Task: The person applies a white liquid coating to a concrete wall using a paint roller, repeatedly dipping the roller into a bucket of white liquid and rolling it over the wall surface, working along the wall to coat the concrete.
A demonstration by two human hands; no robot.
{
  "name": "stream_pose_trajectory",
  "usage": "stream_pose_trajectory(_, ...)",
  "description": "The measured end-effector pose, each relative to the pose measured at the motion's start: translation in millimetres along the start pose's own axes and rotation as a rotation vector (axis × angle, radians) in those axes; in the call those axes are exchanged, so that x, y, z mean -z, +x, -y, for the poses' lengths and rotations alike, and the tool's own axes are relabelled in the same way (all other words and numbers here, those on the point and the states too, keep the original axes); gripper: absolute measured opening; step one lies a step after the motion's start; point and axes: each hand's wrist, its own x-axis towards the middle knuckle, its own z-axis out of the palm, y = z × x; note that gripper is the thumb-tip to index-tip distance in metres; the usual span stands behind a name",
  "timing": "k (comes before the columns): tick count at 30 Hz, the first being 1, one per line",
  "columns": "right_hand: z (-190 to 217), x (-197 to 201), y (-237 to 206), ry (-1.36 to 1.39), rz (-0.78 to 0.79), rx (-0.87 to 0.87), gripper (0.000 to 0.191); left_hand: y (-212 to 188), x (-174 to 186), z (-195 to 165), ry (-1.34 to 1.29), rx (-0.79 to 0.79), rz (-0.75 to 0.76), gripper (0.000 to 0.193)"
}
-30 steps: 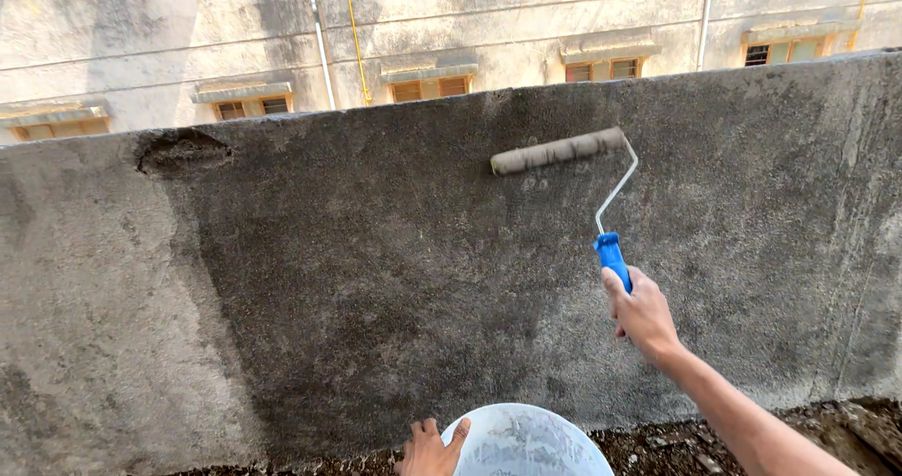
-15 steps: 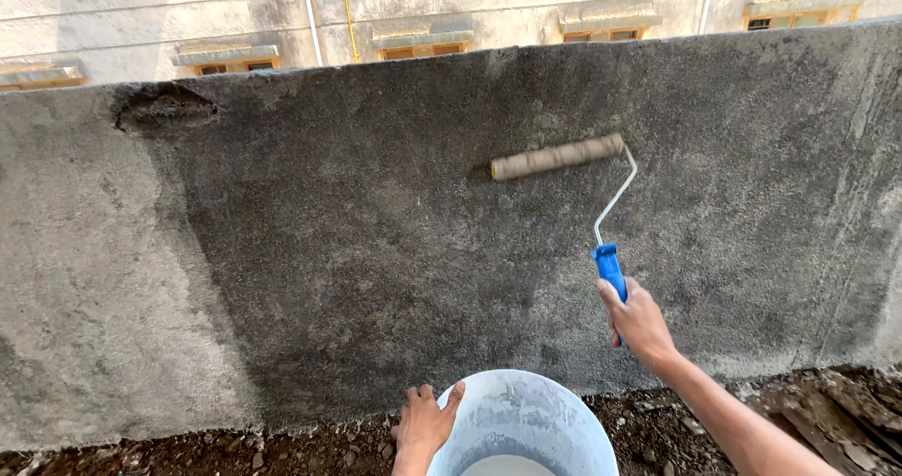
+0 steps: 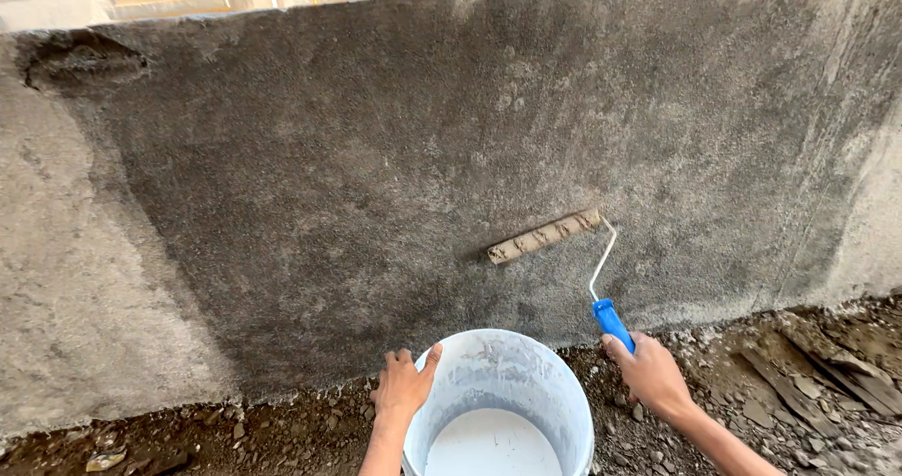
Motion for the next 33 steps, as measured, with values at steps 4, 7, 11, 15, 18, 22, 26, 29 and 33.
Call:
stream_pose_trajectory(4, 22.9, -0.8, -3.3, 0.001, -0.047, 0.059, 0.048, 1.3, 0.3, 1.4, -0.006, 0.016, 0.018, 0.099)
stream_pose_trajectory(7, 40.8, -6.8, 1.2, 0.016, -0.057, 0.141, 0.045, 1.8, 2.8, 2.1, -0.010, 0.011, 0.002, 0.097)
stream_pose_trajectory(11, 35.4, -17.3, 13.7, -0.100, -0.050, 0.194, 0.045, -0.1, 3.1, 3.5, -0.036, 0.013, 0.015, 0.097)
stream_pose_trajectory(15, -2.5, -26.2, 30.6, -0.291, -0.044, 0.189, 0.049, -2.3, 3.9, 4.2, -0.051, 0.007, 0.009, 0.097)
stream_pose_trajectory(18, -34.9, -21.5, 37.4, -0.450, -0.071, 0.160, 0.051, -3.9, 8.2, 3.7, -0.060, 0.013, 0.035, 0.096)
stream_pose_trajectory(22, -48.0, -11.2, 41.8, -0.546, -0.115, 0.190, 0.054, -5.7, 13.6, 3.3, -0.075, 0.009, 0.031, 0.097)
stream_pose_trajectory(26, -9.7, -16.9, 42.9, -0.607, -0.171, 0.348, 0.054, -8.2, 16.2, 2.9, -0.098, 0.006, 0.025, 0.097)
stream_pose_trajectory(29, 45.2, -26.7, 43.5, -0.665, -0.239, 0.555, 0.055, -8.9, 18.1, 2.9, -0.107, 0.015, 0.034, 0.097)
stream_pose_trajectory(33, 132.9, -51.9, 42.6, -0.619, -0.292, 0.795, 0.054, -9.4, 21.5, 3.2, -0.126, 0.022, 0.047, 0.099)
